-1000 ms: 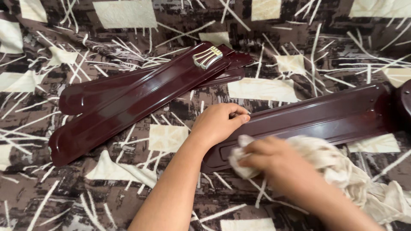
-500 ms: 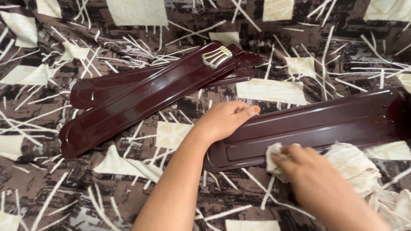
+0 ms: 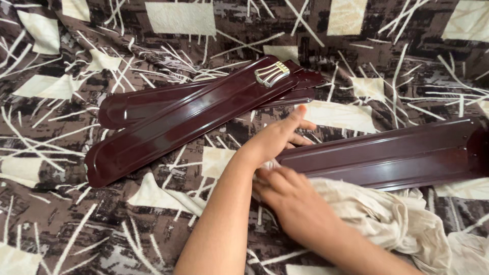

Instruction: The person wipes the surfaces of maroon-colored wooden furniture parts with a cloth. They handle several long pieces and a round part, cleaning them one at a time on a patterned fabric surface.

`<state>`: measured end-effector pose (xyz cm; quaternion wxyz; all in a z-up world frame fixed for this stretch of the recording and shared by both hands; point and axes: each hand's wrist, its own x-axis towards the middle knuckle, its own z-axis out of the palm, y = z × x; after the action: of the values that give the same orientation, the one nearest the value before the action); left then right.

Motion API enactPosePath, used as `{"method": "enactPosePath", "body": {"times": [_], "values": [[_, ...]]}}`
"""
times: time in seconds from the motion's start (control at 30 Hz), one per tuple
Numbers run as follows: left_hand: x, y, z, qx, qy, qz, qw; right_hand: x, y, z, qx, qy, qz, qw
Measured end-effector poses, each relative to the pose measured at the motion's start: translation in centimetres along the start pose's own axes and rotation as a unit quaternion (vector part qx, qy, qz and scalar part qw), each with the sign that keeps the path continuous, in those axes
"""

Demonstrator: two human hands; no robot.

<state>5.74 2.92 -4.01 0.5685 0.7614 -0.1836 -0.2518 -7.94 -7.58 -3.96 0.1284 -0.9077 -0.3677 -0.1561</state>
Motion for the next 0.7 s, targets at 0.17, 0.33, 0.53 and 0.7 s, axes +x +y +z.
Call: {"method": "enactPosePath", "body": {"times": [0.17,0.33,0.53,0.7], "values": [[-0.3,0.3,-0.8,-0.125,-0.021,-0.019,0.992,0.5,1.8,0.4,0.016,-0.015,0.066,0.998],[0.2,-0.7,-1.2,-0.119,-0.034,0.002,0.992,-0.6,4.5,0.4,-0.022,0.044,0.139,0.989],[0.8,-1.5,-0.8,-0.112,-0.010,0.054,0.992,-5.4,11.2,-1.7,-0.135,0.194,0.260,0.937],[0.4,-0.1,0.7,0.039,0.062,0.048,0.996,-5.4,11.6,-1.3,-0.058,0.218,0.287,0.931]]}}
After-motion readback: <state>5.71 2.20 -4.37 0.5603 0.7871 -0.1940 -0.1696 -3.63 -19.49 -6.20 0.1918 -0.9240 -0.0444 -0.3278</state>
